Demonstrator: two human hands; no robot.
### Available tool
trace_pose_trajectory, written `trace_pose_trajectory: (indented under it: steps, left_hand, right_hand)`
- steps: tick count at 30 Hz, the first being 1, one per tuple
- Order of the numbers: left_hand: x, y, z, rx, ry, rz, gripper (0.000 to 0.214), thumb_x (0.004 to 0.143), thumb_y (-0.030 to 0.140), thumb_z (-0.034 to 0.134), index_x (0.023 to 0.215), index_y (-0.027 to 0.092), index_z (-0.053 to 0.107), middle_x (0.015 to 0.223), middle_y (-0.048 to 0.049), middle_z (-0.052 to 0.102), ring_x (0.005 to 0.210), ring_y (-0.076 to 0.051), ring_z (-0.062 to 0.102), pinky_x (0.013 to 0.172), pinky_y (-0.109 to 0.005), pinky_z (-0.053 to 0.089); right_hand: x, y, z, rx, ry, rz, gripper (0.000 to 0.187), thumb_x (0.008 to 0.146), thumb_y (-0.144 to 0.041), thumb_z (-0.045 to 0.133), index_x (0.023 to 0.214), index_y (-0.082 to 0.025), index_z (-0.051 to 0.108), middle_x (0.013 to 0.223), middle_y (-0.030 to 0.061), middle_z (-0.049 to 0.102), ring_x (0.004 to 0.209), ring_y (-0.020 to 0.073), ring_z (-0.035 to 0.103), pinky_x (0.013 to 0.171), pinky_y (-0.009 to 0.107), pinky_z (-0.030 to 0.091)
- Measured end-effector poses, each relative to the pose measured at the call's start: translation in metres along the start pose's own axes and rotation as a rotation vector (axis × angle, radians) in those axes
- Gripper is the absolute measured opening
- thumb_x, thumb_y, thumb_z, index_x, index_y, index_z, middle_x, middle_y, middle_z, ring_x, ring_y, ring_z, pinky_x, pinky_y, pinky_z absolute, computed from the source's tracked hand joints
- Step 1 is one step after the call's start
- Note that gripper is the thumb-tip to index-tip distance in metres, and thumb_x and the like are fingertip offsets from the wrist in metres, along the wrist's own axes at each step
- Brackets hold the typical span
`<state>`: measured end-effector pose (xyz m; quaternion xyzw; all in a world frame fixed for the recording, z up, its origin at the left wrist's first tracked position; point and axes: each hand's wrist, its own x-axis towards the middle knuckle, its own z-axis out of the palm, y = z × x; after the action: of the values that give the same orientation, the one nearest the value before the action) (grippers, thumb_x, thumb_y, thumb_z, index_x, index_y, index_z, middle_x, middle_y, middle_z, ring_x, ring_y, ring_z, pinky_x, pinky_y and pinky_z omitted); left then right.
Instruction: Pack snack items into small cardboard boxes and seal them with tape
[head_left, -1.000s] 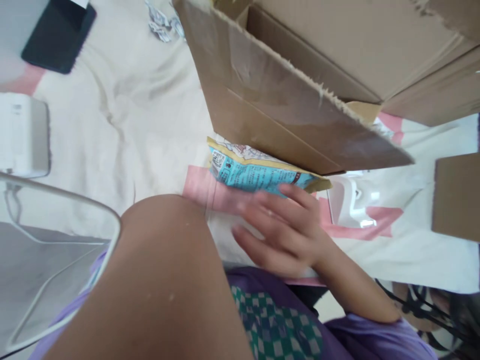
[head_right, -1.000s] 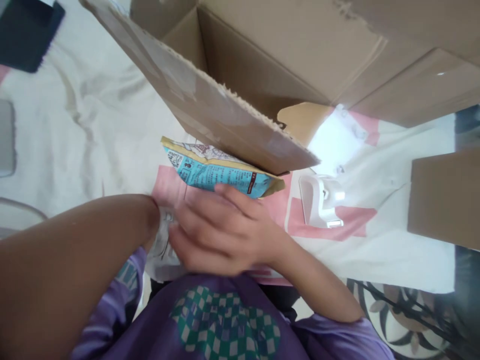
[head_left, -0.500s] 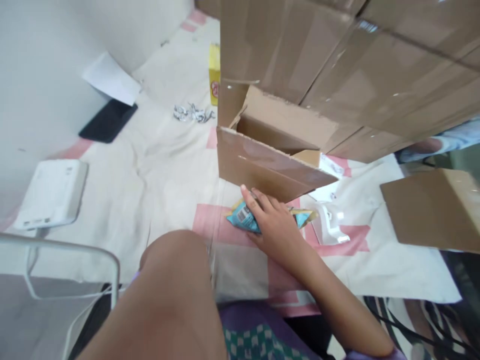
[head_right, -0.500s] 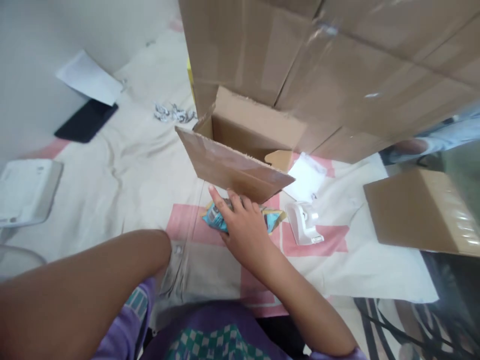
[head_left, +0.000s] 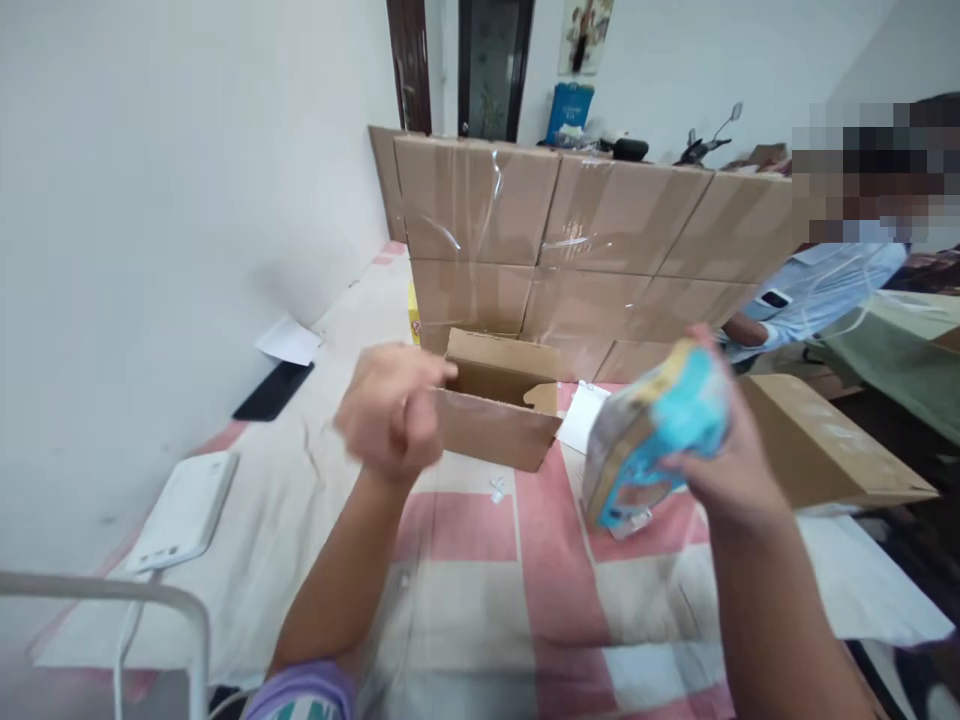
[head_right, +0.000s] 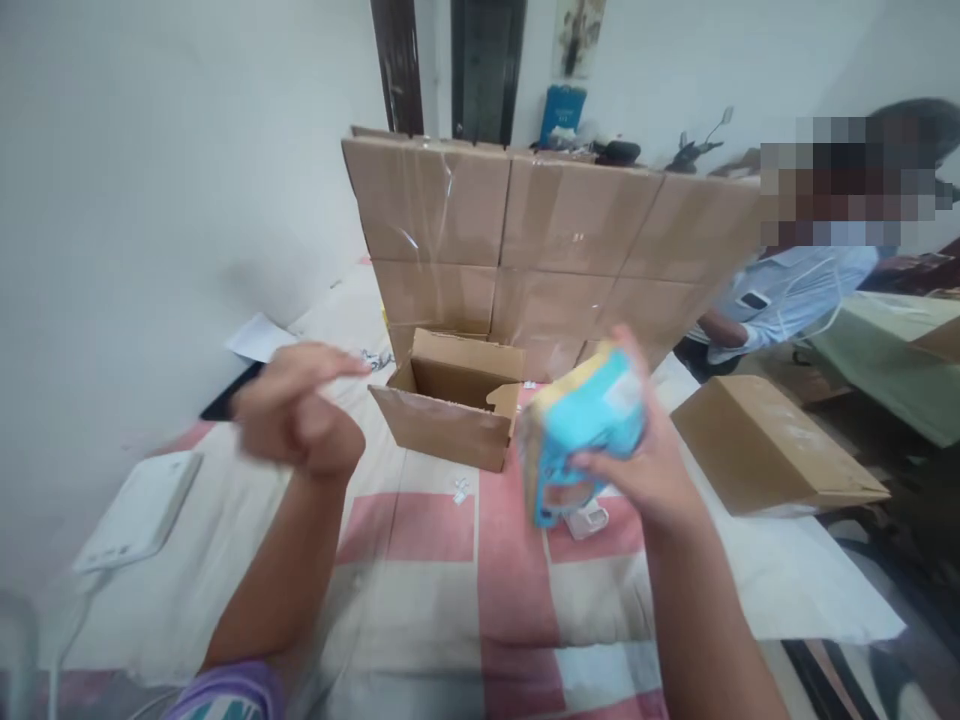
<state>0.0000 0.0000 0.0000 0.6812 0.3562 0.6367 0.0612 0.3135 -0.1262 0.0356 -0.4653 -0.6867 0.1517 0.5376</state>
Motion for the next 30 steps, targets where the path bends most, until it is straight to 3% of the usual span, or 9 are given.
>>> trace_pose_trajectory:
  steps: [2,4,8,10,15,17,22,25,30]
  left_hand:
    - [0.015,-0.010,0.006,0.013,-0.123,-0.103,0.029,0.098,0.041,0.052,0.113,0.024,0.070,0.114,-0.0071,0.073,0.110,-0.025,0.068,0.105,-0.047,0.052]
    - [0.025,-0.022,0.008,0.058,-0.451,-0.281,0.041,0.091,0.042,0.057,0.128,0.025,0.067,0.134,-0.0075,0.068,0.126,-0.028,0.063,0.111,-0.045,0.048]
    - [0.032,-0.031,-0.001,0.130,-0.931,-0.503,0.057,0.087,0.039,0.056,0.144,0.033,0.057,0.152,-0.0025,0.057,0.142,-0.031,0.051,0.119,-0.045,0.039]
    - [0.031,-0.027,-0.009,0.126,-0.975,-0.545,0.060,0.085,0.037,0.054,0.145,0.033,0.053,0.147,-0.0042,0.061,0.133,-0.031,0.059,0.108,-0.043,0.049]
    - [0.033,-0.022,-0.026,0.179,-0.919,-0.727,0.043,0.083,0.034,0.047,0.126,0.026,0.049,0.098,-0.0086,0.071,0.086,-0.028,0.069,0.064,-0.034,0.054]
    - [0.034,-0.025,-0.029,0.254,-0.883,-0.674,0.034,0.081,0.029,0.046,0.115,0.026,0.051,0.095,-0.0066,0.069,0.087,-0.027,0.066,0.069,-0.034,0.052]
    - [0.035,-0.030,-0.029,0.262,-0.941,-0.602,0.034,0.082,0.022,0.043,0.115,0.026,0.048,0.093,-0.0034,0.066,0.084,-0.024,0.063,0.071,-0.031,0.046]
    - [0.033,-0.029,-0.027,0.272,-0.957,-0.573,0.030,0.085,0.017,0.038,0.113,0.025,0.048,0.087,-0.0028,0.065,0.081,-0.023,0.063,0.072,-0.031,0.044]
    - [0.030,-0.028,-0.025,0.244,-0.986,-0.587,0.030,0.090,0.015,0.032,0.113,0.025,0.049,0.088,-0.0028,0.069,0.082,-0.023,0.066,0.076,-0.032,0.045]
  right_hand:
    - [0.037,0.005,-0.007,0.062,0.290,-0.181,0.101,0.084,-0.060,0.073,0.164,-0.028,0.022,0.143,0.0177,0.058,0.114,0.0302,0.069,0.087,0.041,0.060]
    - [0.072,0.007,0.008,0.054,0.453,-0.311,0.097,0.090,-0.056,0.062,0.165,-0.025,0.010,0.153,0.0191,0.048,0.127,0.0288,0.062,0.104,0.046,0.053]
    - [0.107,0.013,0.078,0.000,0.334,-0.167,0.102,0.091,-0.039,0.061,0.162,-0.019,-0.009,0.164,0.0216,0.032,0.140,0.0254,0.052,0.113,0.047,0.047]
    - [0.108,0.023,0.110,-0.060,0.072,-0.062,0.105,0.088,-0.033,0.066,0.165,-0.020,-0.003,0.166,0.0188,0.031,0.144,0.0266,0.048,0.115,0.047,0.045]
    - [0.099,0.056,0.142,-0.114,-1.067,0.172,0.067,0.085,-0.026,0.071,0.149,-0.027,0.055,0.154,0.0041,0.054,0.142,0.0291,0.052,0.118,0.046,0.042]
    - [0.095,0.064,0.145,-0.105,-1.210,0.234,0.045,0.092,-0.027,0.062,0.136,-0.030,0.067,0.144,0.0008,0.063,0.134,0.0277,0.059,0.116,0.045,0.043]
    - [0.081,0.053,0.137,-0.248,-1.046,0.090,0.041,0.097,-0.022,0.055,0.136,-0.024,0.065,0.136,0.0069,0.068,0.116,0.0246,0.067,0.097,0.036,0.050]
    - [0.067,0.041,0.115,-0.615,-0.979,-0.082,0.025,0.100,-0.027,0.053,0.101,-0.016,0.077,0.102,0.0119,0.076,0.090,0.0250,0.068,0.080,0.036,0.048]
    - [0.037,0.044,0.087,-0.738,-0.856,-0.205,0.048,0.105,-0.040,0.049,0.069,-0.017,0.070,0.071,0.0101,0.069,0.089,0.0259,0.056,0.087,0.041,0.043]
